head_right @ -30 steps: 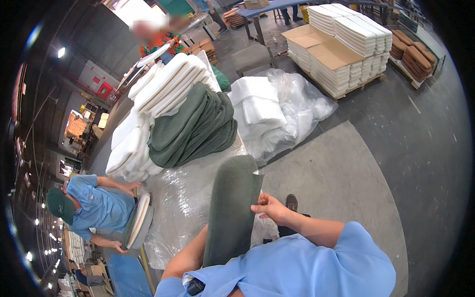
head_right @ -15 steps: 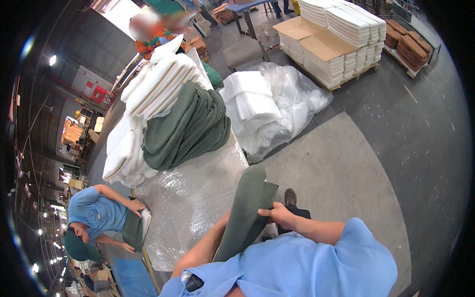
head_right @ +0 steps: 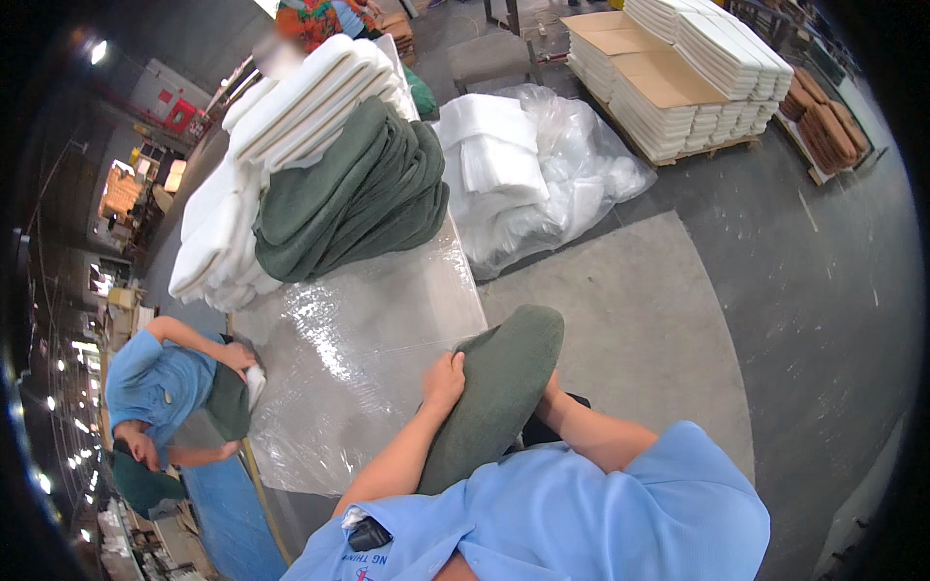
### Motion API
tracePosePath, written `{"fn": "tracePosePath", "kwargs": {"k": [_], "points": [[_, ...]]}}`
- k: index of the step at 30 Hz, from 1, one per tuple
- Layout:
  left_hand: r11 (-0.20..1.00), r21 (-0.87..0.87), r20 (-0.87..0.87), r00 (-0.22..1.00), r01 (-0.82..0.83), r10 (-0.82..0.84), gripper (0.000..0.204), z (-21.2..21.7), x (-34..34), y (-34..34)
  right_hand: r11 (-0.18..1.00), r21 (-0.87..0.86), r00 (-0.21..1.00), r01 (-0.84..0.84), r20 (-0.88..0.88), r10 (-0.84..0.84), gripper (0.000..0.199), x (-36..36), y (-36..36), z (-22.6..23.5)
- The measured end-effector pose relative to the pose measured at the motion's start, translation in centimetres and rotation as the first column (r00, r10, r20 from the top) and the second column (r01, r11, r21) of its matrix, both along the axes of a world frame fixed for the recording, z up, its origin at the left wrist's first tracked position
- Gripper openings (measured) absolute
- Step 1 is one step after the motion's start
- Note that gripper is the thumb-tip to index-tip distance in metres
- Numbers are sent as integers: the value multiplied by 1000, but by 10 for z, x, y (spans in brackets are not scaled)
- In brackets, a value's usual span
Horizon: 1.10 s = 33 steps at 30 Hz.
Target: The person inserts white foam inserts into green fabric covers, aligns edges, and stacks the finished cushions on a pallet. The person repeats this process for multiple cushions while coworkers handle similar items nearby.
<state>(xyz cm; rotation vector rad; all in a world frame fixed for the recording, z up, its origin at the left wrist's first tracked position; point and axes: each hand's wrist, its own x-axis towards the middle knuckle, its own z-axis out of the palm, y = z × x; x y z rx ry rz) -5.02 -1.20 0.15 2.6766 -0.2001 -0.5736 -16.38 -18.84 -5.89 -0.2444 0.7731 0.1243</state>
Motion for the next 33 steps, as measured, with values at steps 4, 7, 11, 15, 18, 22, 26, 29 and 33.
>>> {"fn": "tracePosePath", "kwargs": {"k": [4,7,11,15,18,22,26,29,33], "points": [[1000,-1,151,988,-20,20,41,-13,-10,-5,999,-4,999,-51,-2,51,50,6,5,-14],[999,-27,227,973,-29,34,38,-27,-14,1,995,-7,995,-97,-19,96,51,16,13,-23],[998,-55,296,955,-9,25,33,-31,-12,-6,996,-12,996,-87,-30,86,52,59,41,-34],[999,-1,217,975,-42,41,33,-27,-6,0,981,-66,983,-184,-26,183,53,48,36,-41],[998,-64,203,979,-14,27,28,-23,-1,8,952,-150,964,-266,-16,266,54,19,4,-40],[973,-213,275,961,93,-32,28,4,-9,37,853,-414,929,-317,46,367,55,10,-42,-58],[950,-305,193,972,-69,132,44,46,-44,128,800,-448,892,-398,14,452,61,44,-119,-24],[894,-26,-73,893,-447,444,52,70,-112,205,654,-347,739,-673,-271,617,70,98,-130,78],[234,-174,-819,273,-957,504,71,79,-156,195,174,-550,421,-817,-363,831,79,120,-113,145]]}}
